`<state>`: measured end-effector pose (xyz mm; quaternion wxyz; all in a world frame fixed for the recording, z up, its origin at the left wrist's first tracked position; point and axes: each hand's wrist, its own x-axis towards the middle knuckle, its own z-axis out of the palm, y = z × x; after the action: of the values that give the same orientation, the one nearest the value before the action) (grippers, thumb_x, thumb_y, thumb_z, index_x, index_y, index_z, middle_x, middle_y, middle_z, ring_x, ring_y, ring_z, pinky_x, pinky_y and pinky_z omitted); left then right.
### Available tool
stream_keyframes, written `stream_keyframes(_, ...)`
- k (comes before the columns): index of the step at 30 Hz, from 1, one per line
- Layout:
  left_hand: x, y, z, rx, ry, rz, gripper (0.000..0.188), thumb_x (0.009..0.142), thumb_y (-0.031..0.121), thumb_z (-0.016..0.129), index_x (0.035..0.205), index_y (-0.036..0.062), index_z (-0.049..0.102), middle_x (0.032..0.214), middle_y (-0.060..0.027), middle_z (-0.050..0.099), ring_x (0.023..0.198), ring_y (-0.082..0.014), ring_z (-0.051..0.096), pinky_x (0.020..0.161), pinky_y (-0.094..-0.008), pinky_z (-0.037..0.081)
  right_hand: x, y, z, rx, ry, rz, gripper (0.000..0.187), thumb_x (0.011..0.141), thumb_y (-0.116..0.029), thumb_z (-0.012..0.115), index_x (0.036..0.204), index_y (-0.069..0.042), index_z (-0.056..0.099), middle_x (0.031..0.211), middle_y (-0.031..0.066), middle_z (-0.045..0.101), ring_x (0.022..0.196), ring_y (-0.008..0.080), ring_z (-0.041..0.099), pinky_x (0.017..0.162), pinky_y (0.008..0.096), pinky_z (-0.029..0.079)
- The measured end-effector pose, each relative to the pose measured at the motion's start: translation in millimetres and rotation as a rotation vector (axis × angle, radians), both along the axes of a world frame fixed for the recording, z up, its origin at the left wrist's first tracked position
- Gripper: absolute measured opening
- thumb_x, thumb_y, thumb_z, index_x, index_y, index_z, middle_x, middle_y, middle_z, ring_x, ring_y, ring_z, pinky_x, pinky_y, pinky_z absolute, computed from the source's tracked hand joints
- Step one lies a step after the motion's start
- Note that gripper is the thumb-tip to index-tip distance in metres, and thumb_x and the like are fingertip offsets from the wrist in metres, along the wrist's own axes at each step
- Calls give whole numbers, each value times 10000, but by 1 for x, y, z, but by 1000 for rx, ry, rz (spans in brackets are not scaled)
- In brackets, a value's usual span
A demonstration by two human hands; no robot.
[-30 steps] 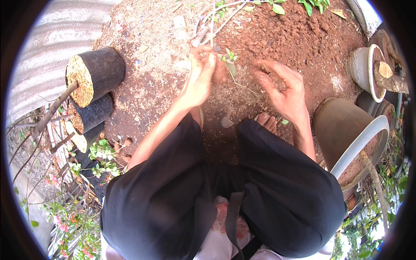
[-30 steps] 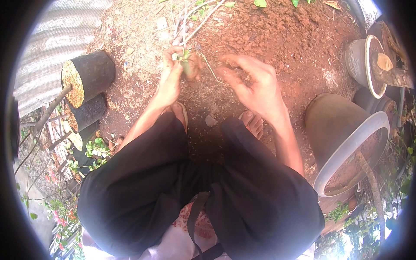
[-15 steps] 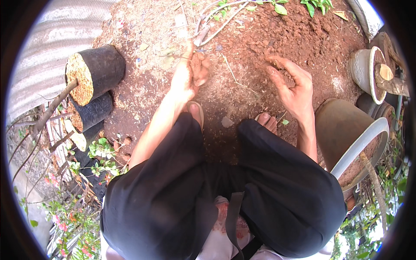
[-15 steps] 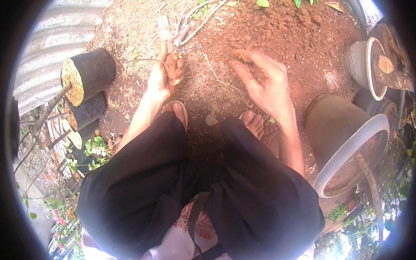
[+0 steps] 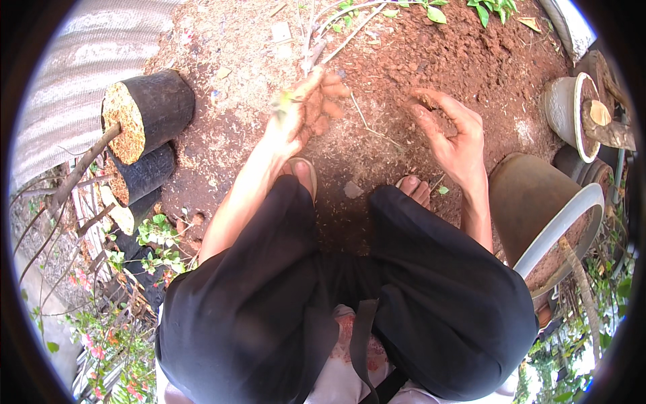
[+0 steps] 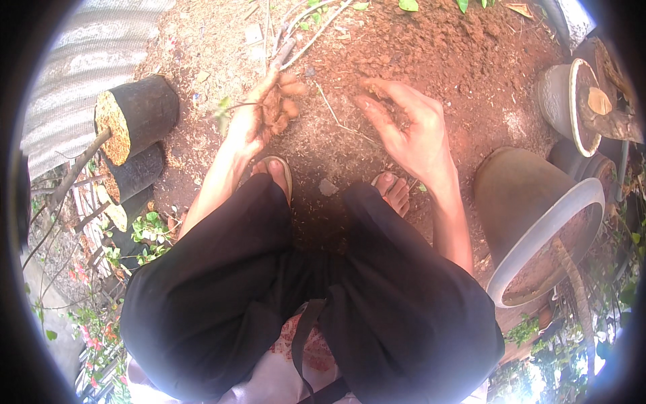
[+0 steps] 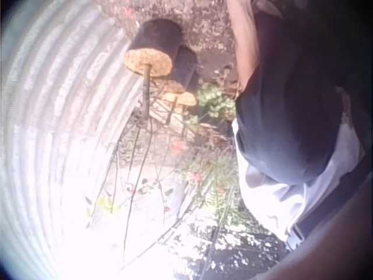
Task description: The person performs plant grafting by hand, repeatedly picking up small plant cuttings, aligning them, and wrapping the junction with clear plastic film. The person works over a soil bed with several potted plants nearby.
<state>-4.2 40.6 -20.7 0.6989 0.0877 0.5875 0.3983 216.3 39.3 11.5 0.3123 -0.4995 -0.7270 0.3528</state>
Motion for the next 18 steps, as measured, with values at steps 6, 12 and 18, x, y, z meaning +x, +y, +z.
stream_keyframes(6,-26,-10,-30,84,-56,-223,467,913,541,482,849,85,561,613,18,497,431,-68,379,384,-200,278,-3,0,1,-39,16,7,237,791,-81,698,1014,-10,666,946,161,685,866,253,679,749,322,522)
stream_keyframes(12,-22,-9,-27,139,-17,-139,699,880,703,303,783,63,568,544,-11,473,411,-94,390,374,-209,285,-1,-2,-2,-25,4,-7,236,792,-88,698,1011,-7,664,944,166,683,861,259,678,746,326,523)
stream_keyframes(18,-18,-14,-24,166,141,-113,611,905,587,436,681,35,568,493,-29,474,383,-100,408,363,-229,305,-5,-1,-1,-31,4,14,239,795,-94,697,1015,-7,659,952,171,678,867,266,676,746,331,522)
